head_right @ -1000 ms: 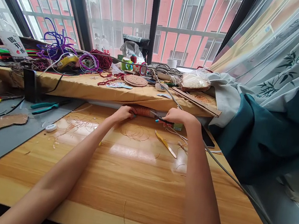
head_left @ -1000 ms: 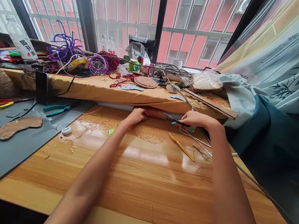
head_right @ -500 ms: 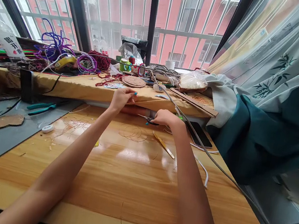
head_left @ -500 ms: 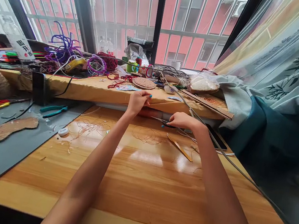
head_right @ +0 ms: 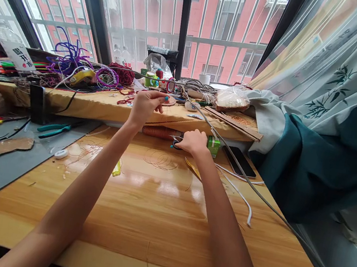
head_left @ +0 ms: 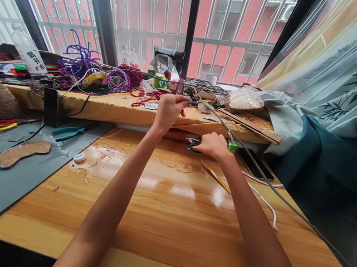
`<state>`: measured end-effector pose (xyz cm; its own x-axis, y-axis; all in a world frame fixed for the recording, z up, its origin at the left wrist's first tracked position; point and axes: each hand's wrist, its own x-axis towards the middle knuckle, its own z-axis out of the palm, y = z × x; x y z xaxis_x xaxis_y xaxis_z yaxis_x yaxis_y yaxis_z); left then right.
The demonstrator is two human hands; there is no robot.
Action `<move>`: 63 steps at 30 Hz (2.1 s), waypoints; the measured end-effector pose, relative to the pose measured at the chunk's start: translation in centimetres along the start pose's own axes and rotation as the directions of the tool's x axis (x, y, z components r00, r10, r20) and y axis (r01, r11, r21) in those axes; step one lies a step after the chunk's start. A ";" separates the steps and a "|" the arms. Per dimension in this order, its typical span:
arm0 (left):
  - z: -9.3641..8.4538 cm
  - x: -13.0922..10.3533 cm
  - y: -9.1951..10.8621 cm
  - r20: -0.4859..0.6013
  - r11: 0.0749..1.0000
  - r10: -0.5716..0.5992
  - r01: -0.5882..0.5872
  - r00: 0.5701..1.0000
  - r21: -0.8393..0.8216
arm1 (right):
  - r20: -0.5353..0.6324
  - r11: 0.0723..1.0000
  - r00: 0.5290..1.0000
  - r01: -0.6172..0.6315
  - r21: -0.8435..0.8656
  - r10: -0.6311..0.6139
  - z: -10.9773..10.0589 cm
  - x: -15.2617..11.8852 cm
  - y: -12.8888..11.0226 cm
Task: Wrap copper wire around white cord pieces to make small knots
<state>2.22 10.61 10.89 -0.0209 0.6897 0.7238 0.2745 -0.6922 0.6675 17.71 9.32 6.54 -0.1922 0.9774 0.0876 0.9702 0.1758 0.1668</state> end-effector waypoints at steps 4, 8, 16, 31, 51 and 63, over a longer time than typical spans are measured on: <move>0.0 -0.1 0.5 0.012 0.999 0.005 -0.005 1.000 0.033 | -0.019 1.000 1.000 -0.006 -0.006 0.006 0.5 0.2 -0.4; 0.0 -0.3 0.8 0.021 0.999 -0.007 0.006 1.000 0.042 | -0.040 1.000 0.999 0.005 -0.011 -0.005 1.0 0.5 -1.0; -0.4 -0.1 1.1 0.010 0.999 -0.039 0.039 0.999 0.000 | -0.069 1.000 0.997 0.024 -0.008 -0.024 1.5 0.5 -1.3; -3.3 -2.3 -2.9 0.735 0.760 -0.625 0.418 0.262 0.498 | 0.084 0.989 0.994 -0.074 0.131 0.063 -0.6 0.4 2.8; 3.0 -5.4 -7.8 0.209 0.582 -0.579 0.220 0.788 0.783 | 0.172 0.975 0.985 -0.062 0.212 0.025 -1.9 -0.4 4.0; 2.6 -2.8 -5.8 0.155 0.829 -0.441 0.336 0.884 0.446 | 0.197 0.991 0.980 0.006 0.134 -0.033 -2.6 -0.8 4.1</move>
<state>3.15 13.24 4.60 0.0090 0.9480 0.3183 0.6498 -0.2475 0.7187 21.44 8.95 9.69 -0.1909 0.9751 -0.1128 0.9800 0.1959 0.0344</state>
